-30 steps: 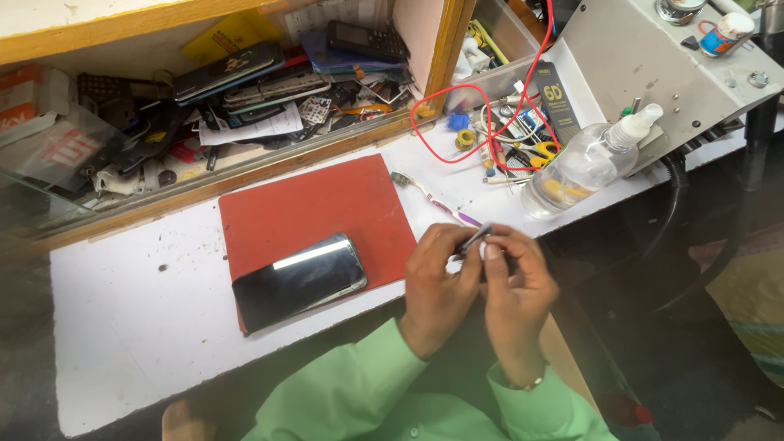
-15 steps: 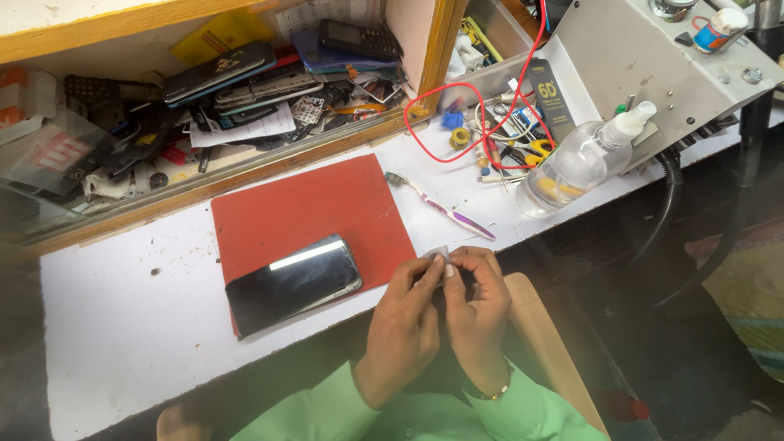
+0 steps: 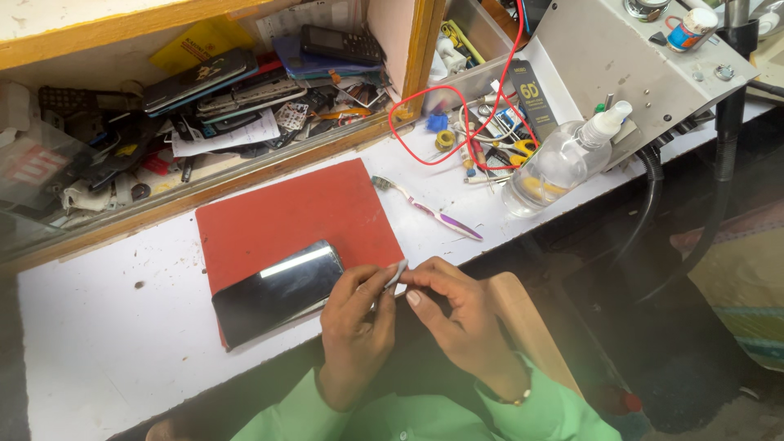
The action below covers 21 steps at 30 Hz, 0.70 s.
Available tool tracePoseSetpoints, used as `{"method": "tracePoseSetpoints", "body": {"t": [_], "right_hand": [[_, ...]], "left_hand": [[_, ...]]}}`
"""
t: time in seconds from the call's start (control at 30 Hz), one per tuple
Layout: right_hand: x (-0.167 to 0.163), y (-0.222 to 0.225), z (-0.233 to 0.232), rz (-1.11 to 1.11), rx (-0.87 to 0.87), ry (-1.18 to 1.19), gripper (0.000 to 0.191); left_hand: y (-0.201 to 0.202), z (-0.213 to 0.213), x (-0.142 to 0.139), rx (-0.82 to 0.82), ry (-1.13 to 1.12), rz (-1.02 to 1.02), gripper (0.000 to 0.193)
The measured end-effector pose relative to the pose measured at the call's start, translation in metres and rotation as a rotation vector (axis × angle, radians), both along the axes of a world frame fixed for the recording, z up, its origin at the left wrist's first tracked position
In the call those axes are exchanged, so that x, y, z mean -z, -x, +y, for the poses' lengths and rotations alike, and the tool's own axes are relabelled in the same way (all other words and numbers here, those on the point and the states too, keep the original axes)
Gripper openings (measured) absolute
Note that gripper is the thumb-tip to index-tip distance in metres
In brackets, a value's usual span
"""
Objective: The person cleans a smartphone's back cover with a cloth, then uses a precision tool to scrape residue from the edges. They apply adhesive from a tube along the phone's perimeter and wipe excess with a cloth. The phone is handled and turned over multiple times during the process.
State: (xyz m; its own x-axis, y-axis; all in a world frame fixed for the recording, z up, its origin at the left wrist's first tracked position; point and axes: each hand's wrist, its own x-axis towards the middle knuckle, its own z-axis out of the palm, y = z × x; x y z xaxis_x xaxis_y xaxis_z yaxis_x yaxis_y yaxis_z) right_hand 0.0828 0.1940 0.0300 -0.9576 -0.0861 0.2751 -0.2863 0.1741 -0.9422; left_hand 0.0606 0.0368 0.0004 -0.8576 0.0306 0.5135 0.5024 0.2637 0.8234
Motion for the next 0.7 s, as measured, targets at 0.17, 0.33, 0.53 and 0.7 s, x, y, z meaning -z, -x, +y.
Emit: {"method": "tracePoseSetpoints", "body": {"t": [0.17,0.33,0.53,0.7], "right_hand": [[-0.013,-0.006,0.047,0.058,0.163,-0.183,0.014],[-0.018,0.027,0.158,0.293,0.819,-0.083,0.006],[-0.014,0.106,0.287,0.399,0.782,-1.037,0.020],[0.003,0.129,0.307,0.350,0.655,-1.428,0.017]], "left_hand": [[-0.006,-0.019,-0.008,-0.035,-0.102,-0.132,0.019],[-0.010,-0.060,-0.009,-0.214,-0.074,-0.222,0.016],[-0.015,-0.086,0.002,-0.244,-0.138,-0.310,0.014],[-0.014,-0.088,0.009,-0.184,-0.280,-0.409,0.015]]}}
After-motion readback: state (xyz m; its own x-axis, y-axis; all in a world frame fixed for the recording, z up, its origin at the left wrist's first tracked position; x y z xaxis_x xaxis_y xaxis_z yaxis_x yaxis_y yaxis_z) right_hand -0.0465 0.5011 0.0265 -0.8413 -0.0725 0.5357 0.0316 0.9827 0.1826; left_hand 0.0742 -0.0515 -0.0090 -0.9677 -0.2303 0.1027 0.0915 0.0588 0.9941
